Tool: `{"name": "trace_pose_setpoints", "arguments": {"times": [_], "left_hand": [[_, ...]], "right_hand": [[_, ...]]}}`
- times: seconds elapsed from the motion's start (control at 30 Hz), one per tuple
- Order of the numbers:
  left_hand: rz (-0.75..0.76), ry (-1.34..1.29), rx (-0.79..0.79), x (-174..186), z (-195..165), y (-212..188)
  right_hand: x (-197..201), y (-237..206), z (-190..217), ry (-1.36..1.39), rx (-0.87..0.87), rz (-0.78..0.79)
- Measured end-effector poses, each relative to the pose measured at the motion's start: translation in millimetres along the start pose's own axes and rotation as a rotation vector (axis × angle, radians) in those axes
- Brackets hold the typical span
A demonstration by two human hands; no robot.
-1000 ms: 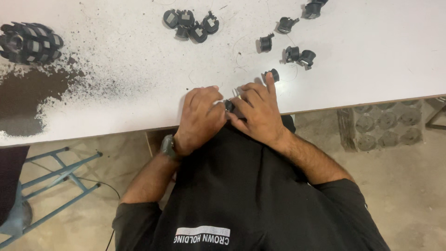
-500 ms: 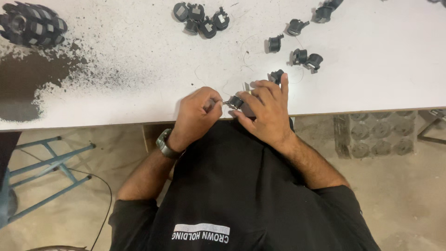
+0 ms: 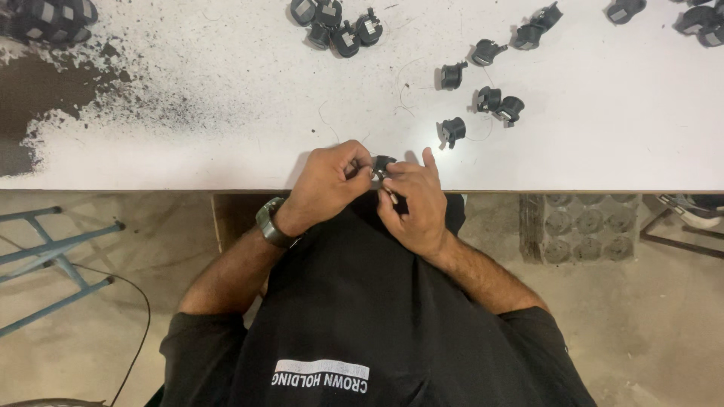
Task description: The person uses a small handheld tool to scrape or deburr the edges of small black metal parts on a white table. They handle the parts one at a time, rotating them to work on different edges, then place them aside. Later, they repeat the process on larger gear-like metal parts, scraping edges and placing them in a separate pile.
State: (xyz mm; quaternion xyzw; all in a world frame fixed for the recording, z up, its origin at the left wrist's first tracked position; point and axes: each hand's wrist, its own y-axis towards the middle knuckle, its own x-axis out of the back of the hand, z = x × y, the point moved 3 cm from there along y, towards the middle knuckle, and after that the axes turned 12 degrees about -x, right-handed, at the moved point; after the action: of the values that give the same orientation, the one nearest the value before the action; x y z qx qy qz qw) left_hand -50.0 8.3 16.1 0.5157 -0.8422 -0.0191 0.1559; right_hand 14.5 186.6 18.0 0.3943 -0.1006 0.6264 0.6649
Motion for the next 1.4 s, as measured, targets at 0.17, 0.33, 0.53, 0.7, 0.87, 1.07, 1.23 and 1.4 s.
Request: {"name": "trace_pose_setpoints", "arguments": {"times": [0.17, 0.33, 0.53, 0.7, 0.87, 1.07, 1.23, 1.4], "left_hand": [[-0.059, 0.000, -0.017, -6, 2, -5], [-0.075, 0.048, -0.060, -11, 5, -8], [-0.056, 0.060, -0.047, -26, 2, 1], [-0.069, -0.125, -0.147, -37, -11, 32], [-0.168, 0.306, -0.324, -3, -24, 42], [-0.057, 0.721, -0.292, 30, -19, 60], [-0.099, 0.960, -0.515, 53, -8, 119], [0.250, 1.042, -0.321, 50, 17, 173]], "right_hand": [[1, -1, 3, -0.015, -0.013, -0.012], [2, -1, 1, -0.033, -0.001, 0.021], [13, 0, -3, -0.118, -0.010, 0.027], [57, 18, -21, -0.243, -0.070, -0.156], [56, 53, -41, -0.489, 0.257, 0.101], [67, 135, -117, -0.565, 0.270, 0.207], [90, 161, -127, -0.568, 0.243, -0.070], [24, 109, -54, -0.177, -0.009, 0.258]]}}
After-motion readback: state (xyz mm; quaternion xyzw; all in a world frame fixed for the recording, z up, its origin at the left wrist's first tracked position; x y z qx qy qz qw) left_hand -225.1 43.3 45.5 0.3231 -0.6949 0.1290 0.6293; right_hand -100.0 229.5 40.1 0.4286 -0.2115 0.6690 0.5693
